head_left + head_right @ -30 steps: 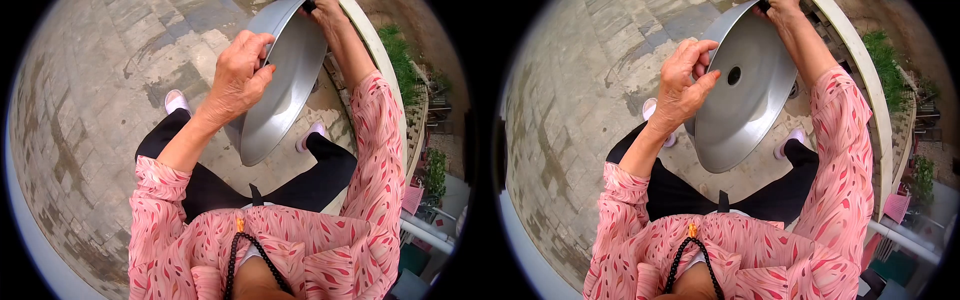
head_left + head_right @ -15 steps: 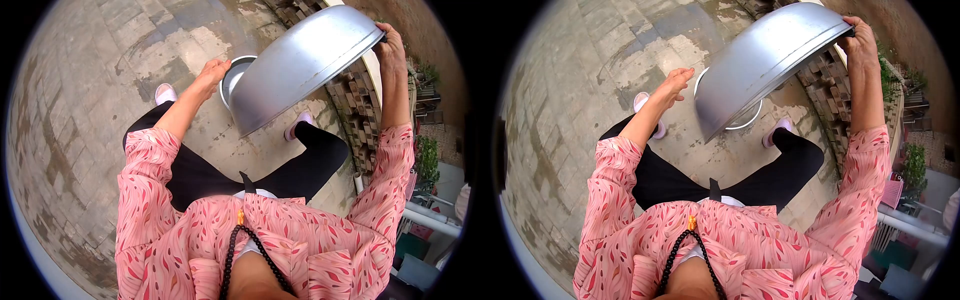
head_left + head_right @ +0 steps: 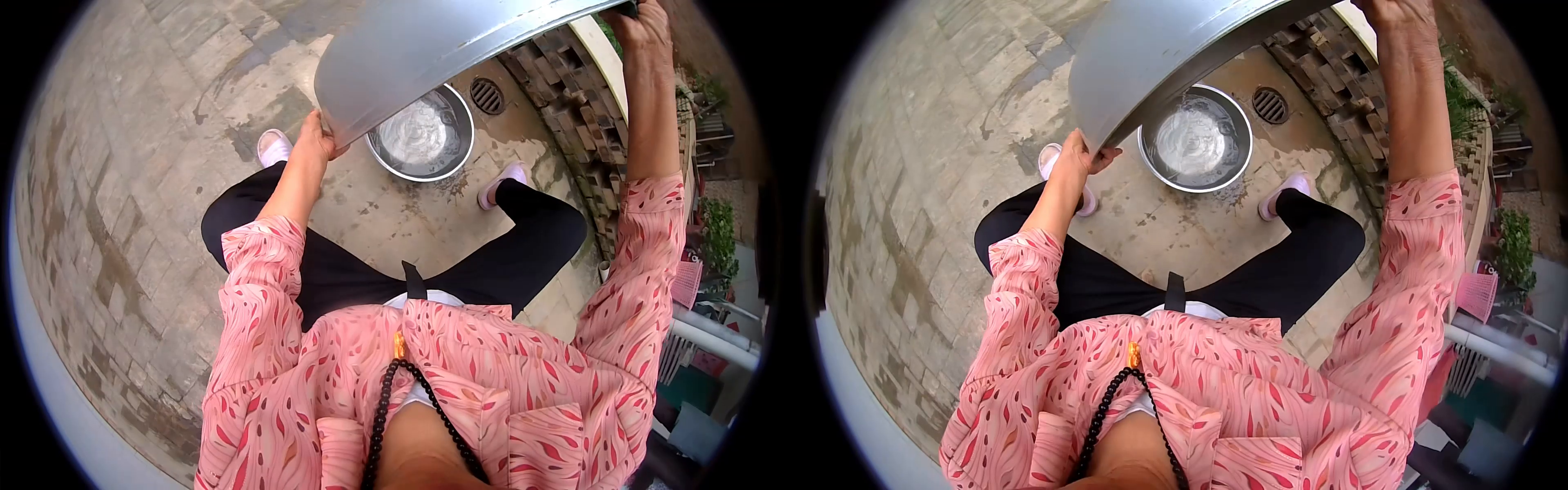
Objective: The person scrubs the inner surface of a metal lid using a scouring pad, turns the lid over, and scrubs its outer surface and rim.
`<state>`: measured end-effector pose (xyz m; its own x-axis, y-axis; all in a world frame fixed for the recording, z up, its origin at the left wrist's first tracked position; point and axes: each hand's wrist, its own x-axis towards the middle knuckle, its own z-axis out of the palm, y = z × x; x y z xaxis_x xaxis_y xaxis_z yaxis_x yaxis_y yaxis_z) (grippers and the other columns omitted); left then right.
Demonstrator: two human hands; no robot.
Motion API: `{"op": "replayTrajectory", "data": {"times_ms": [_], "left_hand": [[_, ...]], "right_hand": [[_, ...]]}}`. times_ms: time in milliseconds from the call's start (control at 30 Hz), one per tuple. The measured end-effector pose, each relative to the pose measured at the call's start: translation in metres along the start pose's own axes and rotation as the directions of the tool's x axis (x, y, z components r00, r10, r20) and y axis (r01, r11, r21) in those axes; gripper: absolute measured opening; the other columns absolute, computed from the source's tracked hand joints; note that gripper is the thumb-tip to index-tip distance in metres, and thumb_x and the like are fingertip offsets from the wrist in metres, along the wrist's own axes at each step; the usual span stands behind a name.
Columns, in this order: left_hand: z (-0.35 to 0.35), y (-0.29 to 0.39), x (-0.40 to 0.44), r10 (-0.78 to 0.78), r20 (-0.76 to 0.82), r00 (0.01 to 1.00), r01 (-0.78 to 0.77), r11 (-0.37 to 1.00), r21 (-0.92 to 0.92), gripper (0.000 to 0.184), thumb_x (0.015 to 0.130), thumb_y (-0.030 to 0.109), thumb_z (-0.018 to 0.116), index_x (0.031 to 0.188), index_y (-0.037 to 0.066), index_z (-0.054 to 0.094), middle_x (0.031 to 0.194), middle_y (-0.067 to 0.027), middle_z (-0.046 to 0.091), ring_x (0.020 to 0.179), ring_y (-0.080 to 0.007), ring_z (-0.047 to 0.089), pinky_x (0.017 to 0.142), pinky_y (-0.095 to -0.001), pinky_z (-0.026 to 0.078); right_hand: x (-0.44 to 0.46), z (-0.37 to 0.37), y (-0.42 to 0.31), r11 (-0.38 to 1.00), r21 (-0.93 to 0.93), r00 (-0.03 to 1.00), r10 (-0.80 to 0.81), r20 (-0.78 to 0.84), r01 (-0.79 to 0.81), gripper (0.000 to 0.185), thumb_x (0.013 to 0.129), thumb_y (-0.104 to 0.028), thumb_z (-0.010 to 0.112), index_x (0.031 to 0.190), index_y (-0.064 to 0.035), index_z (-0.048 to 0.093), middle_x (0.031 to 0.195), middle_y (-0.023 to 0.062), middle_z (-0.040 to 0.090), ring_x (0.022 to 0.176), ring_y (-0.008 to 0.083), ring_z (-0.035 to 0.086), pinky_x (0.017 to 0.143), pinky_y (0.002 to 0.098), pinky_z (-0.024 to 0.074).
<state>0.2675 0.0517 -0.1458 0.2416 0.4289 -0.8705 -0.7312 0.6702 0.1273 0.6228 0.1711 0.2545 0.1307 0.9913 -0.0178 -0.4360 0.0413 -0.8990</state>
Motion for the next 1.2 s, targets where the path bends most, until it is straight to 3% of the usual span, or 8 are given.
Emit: {"op": "replayTrajectory", "data": {"times_ms": [67,133,200,300,833,967,1067,1200], "left_hand": [[-0.014,0.023,0.027,0.157,-0.108,0.982,-0.172,0.972,-0.157,0.053,0.095,0.039,0.051,0.129,0.000,0.039,0.121,-0.0207,0.053,0.092,-0.0312,0.063,0.070,-0.0498,0.055],[-0.027,0.045,0.030,0.344,-0.245,0.906,-0.399,0.888,-0.228,0.049,0.094,0.029,0.058,0.128,-0.001,0.039,0.121,-0.0207,0.054,0.085,-0.0295,0.066,0.061,-0.0458,0.056],[-0.032,0.054,0.018,0.507,-0.433,0.746,-0.585,0.808,-0.062,0.045,0.091,0.020,0.064,0.121,-0.006,0.043,0.115,-0.0215,0.056,0.085,-0.0295,0.065,0.063,-0.0457,0.055],[-0.041,0.072,-0.003,0.659,-0.569,0.493,-0.771,0.633,0.065,0.041,0.086,0.011,0.072,0.108,-0.015,0.048,0.107,-0.0227,0.060,0.083,-0.0288,0.064,0.067,-0.0430,0.055],[-0.109,0.096,0.026,0.833,-0.526,0.169,-0.785,0.437,0.439,0.035,0.085,0.015,0.076,0.068,-0.001,0.050,0.070,-0.0078,0.057,0.056,-0.0163,0.048,0.052,-0.0350,0.046],[-0.123,0.106,0.046,0.807,-0.519,0.280,-0.818,0.484,0.312,0.029,0.088,0.017,0.072,0.075,-0.001,0.054,0.074,-0.0082,0.059,0.058,-0.0176,0.052,0.054,-0.0359,0.048],[-0.163,0.108,0.065,0.831,-0.428,0.355,-0.821,0.496,0.281,0.027,0.090,0.020,0.070,0.089,-0.003,0.057,0.095,-0.0122,0.064,0.075,-0.0211,0.061,0.069,-0.0353,0.053],[-0.143,0.038,0.055,0.539,-0.549,0.639,-0.631,0.775,0.027,0.037,0.099,0.032,0.049,0.121,0.003,0.056,0.133,-0.0081,0.055,0.118,-0.0263,0.054,0.102,-0.0434,0.044]], "right_hand": [[-0.001,-0.009,0.012,0.999,0.053,1.000,0.005,0.020,-0.006,0.019,0.072,-0.005,0.060,0.088,0.0041,0.063,0.088,0.0183,0.068,0.077,0.0338,0.067,0.071,0.0436,0.0555],[0.059,-0.103,0.034,0.903,0.334,0.953,0.198,0.230,-0.269,0.023,0.083,0.005,0.057,0.106,0.0094,0.057,0.105,0.0202,0.066,0.098,0.0313,0.066,0.095,0.0450,0.0520],[-0.006,-0.057,0.075,0.962,0.241,0.980,0.158,-0.124,-0.125,0.031,0.084,0.004,0.057,0.115,0.0098,0.055,0.116,0.0216,0.063,0.108,0.0314,0.062,0.102,0.0452,0.0466],[-0.006,-0.116,0.130,0.827,0.389,0.910,0.322,0.261,-0.404,0.029,0.087,0.000,0.055,0.115,0.0092,0.055,0.113,0.0199,0.064,0.106,0.0326,0.063,0.100,0.0465,0.0477],[-0.054,-0.187,0.295,0.856,0.130,0.864,0.482,0.145,-0.500,0.013,0.092,-0.016,0.060,0.102,-0.0092,0.064,0.089,0.0019,0.069,0.073,0.0142,0.066,0.059,0.0302,0.0521],[-0.064,-0.196,0.312,0.835,0.168,0.851,0.507,0.136,-0.525,0.015,0.091,-0.015,0.063,0.104,-0.0071,0.062,0.088,0.0034,0.068,0.071,0.0141,0.065,0.057,0.0282,0.0510],[-0.070,-0.201,0.321,0.828,0.270,0.871,0.466,0.156,-0.491,0.017,0.092,-0.011,0.061,0.106,-0.0034,0.061,0.093,0.0065,0.069,0.078,0.0166,0.068,0.069,0.0330,0.0582],[-0.083,-0.225,0.348,0.807,0.357,0.881,0.455,0.131,-0.470,0.025,0.090,-0.006,0.061,0.114,-0.0009,0.059,0.101,0.0086,0.068,0.087,0.0189,0.068,0.081,0.0346,0.0574]]}}
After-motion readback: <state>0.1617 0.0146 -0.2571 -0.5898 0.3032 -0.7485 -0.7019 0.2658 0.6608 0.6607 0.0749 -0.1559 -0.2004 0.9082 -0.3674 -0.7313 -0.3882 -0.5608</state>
